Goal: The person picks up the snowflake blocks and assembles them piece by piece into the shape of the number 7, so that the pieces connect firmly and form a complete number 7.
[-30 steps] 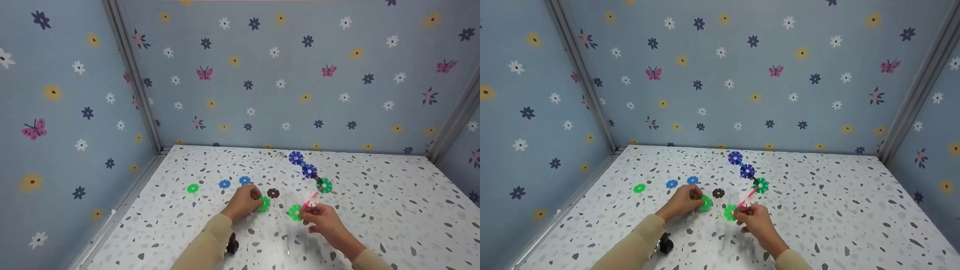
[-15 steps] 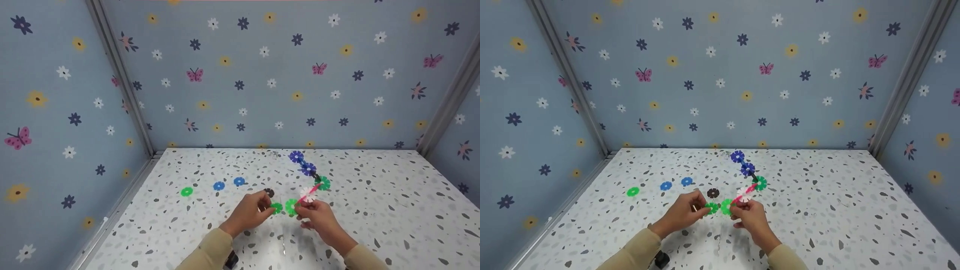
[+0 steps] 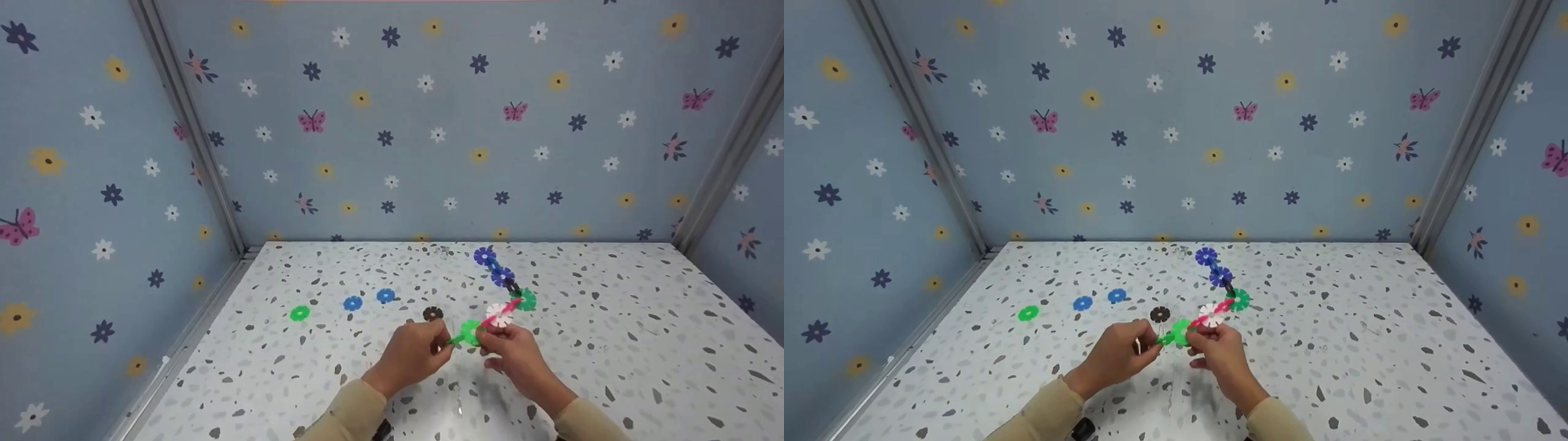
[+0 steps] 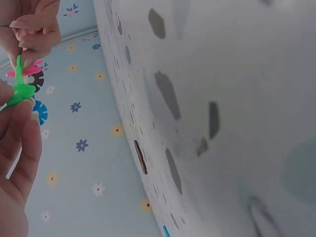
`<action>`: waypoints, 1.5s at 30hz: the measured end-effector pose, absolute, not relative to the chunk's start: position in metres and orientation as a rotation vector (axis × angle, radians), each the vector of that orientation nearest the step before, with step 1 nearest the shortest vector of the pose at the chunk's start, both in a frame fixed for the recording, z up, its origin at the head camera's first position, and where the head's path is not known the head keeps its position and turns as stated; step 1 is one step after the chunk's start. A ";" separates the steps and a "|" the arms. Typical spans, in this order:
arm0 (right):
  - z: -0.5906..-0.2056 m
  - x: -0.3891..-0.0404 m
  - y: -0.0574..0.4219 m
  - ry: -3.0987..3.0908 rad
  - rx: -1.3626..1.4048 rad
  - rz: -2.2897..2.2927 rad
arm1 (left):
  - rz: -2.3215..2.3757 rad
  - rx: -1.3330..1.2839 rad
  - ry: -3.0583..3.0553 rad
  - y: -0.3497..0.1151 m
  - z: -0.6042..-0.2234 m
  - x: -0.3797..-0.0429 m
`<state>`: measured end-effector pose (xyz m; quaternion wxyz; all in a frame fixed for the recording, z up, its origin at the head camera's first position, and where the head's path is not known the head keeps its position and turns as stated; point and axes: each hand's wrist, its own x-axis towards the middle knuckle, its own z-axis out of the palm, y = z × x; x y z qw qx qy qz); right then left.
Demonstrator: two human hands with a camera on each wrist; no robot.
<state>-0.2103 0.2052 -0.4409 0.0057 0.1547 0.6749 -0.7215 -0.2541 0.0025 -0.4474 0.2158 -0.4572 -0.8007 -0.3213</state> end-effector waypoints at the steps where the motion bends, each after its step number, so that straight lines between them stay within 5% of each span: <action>1: -0.441 -0.210 0.205 2.108 0.481 -2.257 | -0.884 -1.273 -2.209 0.004 -0.447 -0.253; 45: -0.416 -0.203 0.216 1.969 0.130 -2.294 | -1.088 -1.265 -2.099 0.022 -0.445 -0.243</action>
